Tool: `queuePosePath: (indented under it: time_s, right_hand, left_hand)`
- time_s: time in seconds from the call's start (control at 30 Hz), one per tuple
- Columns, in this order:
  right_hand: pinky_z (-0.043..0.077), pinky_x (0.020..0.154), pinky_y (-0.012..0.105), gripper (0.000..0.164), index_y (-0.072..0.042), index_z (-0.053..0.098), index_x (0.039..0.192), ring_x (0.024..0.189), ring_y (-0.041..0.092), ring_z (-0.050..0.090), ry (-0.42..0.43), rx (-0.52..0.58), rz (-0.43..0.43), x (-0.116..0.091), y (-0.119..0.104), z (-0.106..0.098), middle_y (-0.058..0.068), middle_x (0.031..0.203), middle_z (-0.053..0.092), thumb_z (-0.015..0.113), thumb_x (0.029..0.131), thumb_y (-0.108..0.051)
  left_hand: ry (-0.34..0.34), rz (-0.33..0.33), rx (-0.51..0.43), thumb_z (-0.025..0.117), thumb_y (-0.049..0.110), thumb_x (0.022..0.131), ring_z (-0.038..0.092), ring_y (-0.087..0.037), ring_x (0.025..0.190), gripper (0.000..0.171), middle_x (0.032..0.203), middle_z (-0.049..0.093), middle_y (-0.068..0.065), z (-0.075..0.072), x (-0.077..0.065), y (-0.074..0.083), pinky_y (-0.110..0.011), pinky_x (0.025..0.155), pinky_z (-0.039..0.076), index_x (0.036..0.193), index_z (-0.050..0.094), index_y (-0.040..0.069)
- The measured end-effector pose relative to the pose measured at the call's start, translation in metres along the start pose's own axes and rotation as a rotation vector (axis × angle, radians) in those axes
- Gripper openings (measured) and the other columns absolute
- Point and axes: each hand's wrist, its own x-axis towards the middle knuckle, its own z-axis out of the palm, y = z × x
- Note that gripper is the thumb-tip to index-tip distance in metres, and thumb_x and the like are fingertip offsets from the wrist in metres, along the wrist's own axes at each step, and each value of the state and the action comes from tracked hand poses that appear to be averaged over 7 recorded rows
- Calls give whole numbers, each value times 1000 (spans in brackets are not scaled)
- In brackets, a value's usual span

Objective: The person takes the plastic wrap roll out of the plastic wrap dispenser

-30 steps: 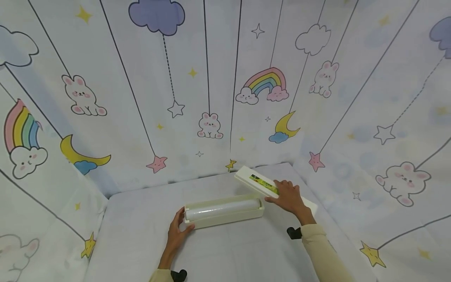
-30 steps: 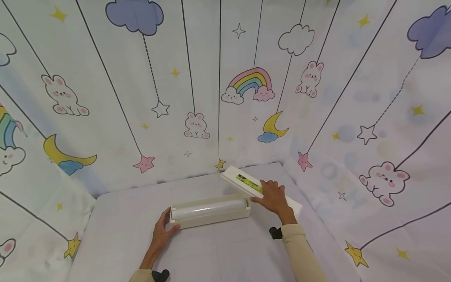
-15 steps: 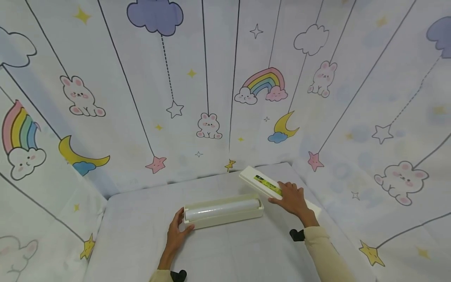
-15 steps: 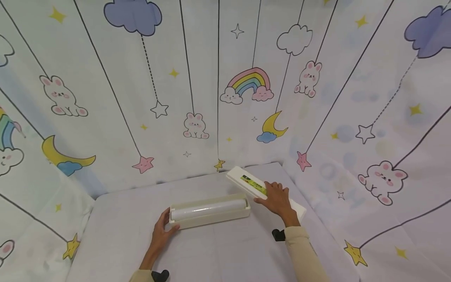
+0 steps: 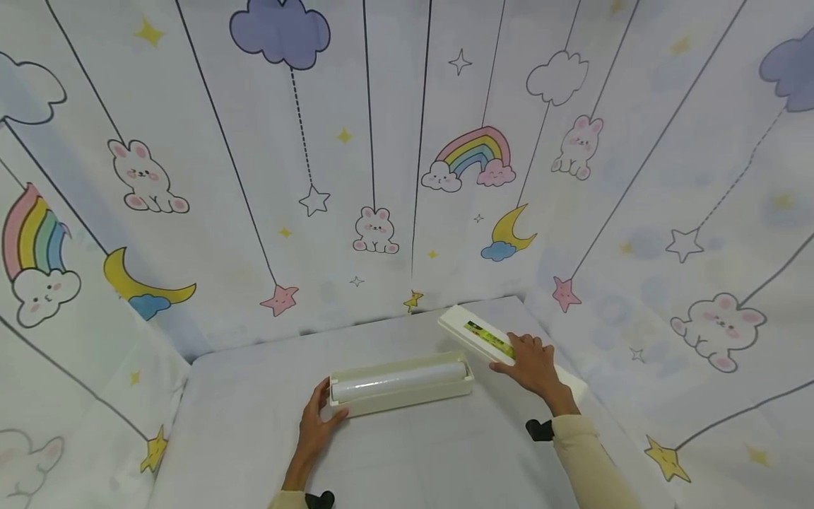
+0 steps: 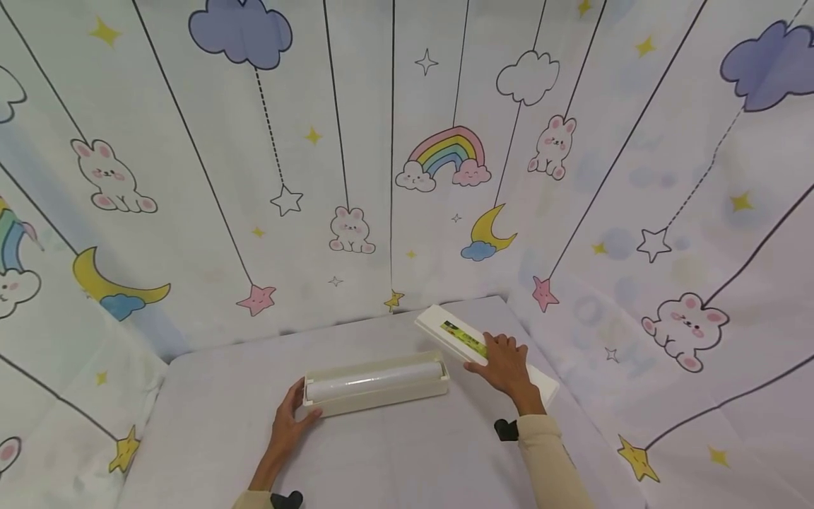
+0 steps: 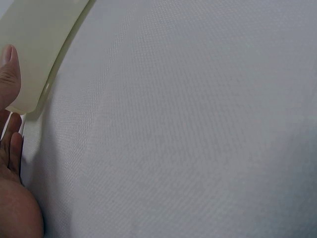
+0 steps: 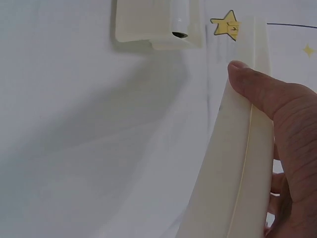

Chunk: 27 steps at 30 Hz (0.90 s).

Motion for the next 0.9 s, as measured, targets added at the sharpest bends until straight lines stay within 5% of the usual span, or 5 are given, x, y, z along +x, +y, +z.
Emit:
queuePosePath:
  time_s: [0.53,0.9]
  right_hand:
    - [37,80,60,88,2,49,143,98,38,50,21,29,40,-9,19,6,27,120,59,78,82,-55]
    - [35,83,63,91,3,45,146,103,43,49,20,46,73,-18,26,7,31,127,56,77,82,-54]
  left_hand:
    - [-9,-4,-2,84,29,82,49,-25,139,85,153,51,-6,-1,1,0,-16,113,33,153,39,20]
    - [-11,17,-19,83,29,83,48,-31,141,85,153,51,-10,-1,-2,1,-50,120,34,154,37,17]
